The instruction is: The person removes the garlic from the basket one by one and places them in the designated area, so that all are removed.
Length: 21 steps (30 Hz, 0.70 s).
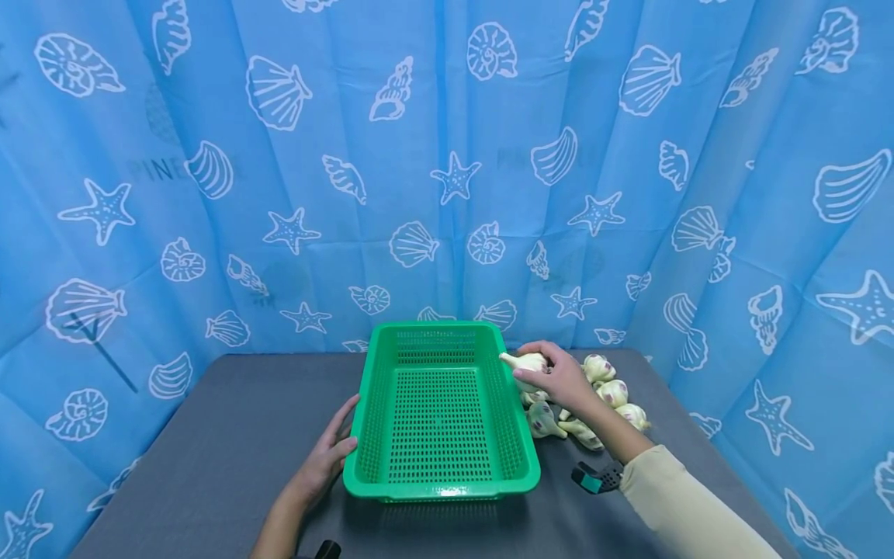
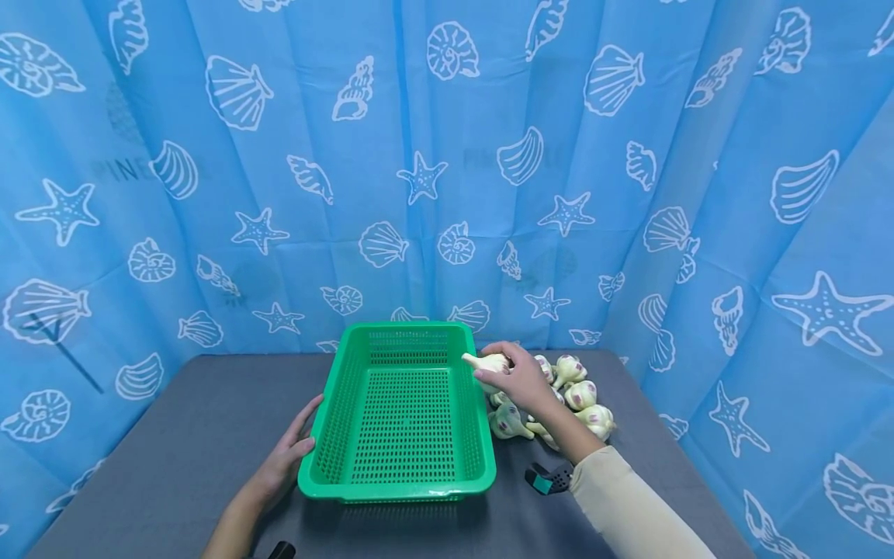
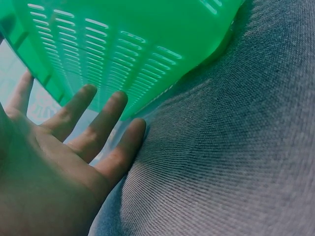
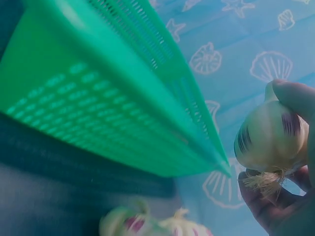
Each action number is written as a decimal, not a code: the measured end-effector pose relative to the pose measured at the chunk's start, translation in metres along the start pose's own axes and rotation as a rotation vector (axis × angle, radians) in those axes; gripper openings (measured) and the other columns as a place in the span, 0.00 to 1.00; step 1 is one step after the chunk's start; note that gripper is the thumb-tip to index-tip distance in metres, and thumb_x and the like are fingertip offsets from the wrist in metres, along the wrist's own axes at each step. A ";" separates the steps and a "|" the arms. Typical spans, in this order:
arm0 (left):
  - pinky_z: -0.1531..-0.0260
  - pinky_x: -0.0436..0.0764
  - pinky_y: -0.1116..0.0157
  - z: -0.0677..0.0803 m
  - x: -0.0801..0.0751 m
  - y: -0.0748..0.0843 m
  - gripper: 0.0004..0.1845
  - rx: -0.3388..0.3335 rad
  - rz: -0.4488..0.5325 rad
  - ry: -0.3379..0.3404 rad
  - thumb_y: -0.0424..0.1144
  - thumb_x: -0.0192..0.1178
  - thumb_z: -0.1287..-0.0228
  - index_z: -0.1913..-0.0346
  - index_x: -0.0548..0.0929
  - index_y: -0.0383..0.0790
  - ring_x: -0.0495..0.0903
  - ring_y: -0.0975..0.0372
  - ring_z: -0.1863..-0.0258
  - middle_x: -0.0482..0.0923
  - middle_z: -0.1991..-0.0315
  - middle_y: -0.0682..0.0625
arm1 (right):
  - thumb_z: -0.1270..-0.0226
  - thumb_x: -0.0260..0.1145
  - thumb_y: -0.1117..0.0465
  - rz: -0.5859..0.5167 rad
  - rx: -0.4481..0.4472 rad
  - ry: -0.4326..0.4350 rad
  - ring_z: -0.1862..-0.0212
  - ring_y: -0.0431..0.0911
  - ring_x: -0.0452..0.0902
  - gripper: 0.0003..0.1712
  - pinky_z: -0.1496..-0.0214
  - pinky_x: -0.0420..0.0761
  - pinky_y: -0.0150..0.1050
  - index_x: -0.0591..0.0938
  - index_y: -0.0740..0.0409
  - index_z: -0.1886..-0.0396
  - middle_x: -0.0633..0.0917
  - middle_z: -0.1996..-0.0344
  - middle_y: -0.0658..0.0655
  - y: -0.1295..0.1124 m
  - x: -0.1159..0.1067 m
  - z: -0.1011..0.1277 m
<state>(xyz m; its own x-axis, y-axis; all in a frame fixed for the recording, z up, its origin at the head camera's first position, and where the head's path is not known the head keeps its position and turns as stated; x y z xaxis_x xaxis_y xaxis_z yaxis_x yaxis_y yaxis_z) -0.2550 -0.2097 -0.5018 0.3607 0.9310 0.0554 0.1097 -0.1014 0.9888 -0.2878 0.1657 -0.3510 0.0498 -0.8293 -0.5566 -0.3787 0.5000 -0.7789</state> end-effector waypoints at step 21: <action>0.50 0.75 0.56 0.001 -0.002 -0.001 0.36 0.029 -0.011 -0.031 0.37 0.44 0.24 0.21 0.41 0.51 0.63 0.49 0.34 0.42 0.25 0.33 | 0.43 0.75 0.58 0.183 -0.090 0.201 0.49 0.56 0.74 0.27 0.53 0.72 0.50 0.80 0.62 0.44 0.80 0.48 0.62 0.072 -0.002 0.031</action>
<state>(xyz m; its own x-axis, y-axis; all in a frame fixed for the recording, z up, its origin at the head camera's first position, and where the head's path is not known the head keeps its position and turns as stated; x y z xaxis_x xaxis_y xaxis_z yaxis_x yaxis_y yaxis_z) -0.2549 -0.2115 -0.5034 0.3876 0.9209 0.0400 0.1405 -0.1020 0.9848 -0.2865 0.2111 -0.4147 -0.2080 -0.7648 -0.6098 -0.4451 0.6291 -0.6373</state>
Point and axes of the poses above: each hand's wrist, its own z-axis away from the middle knuckle, its own x-axis out of the palm, y = z × x, the point moved 4 cm from there along -z, towards the middle knuckle
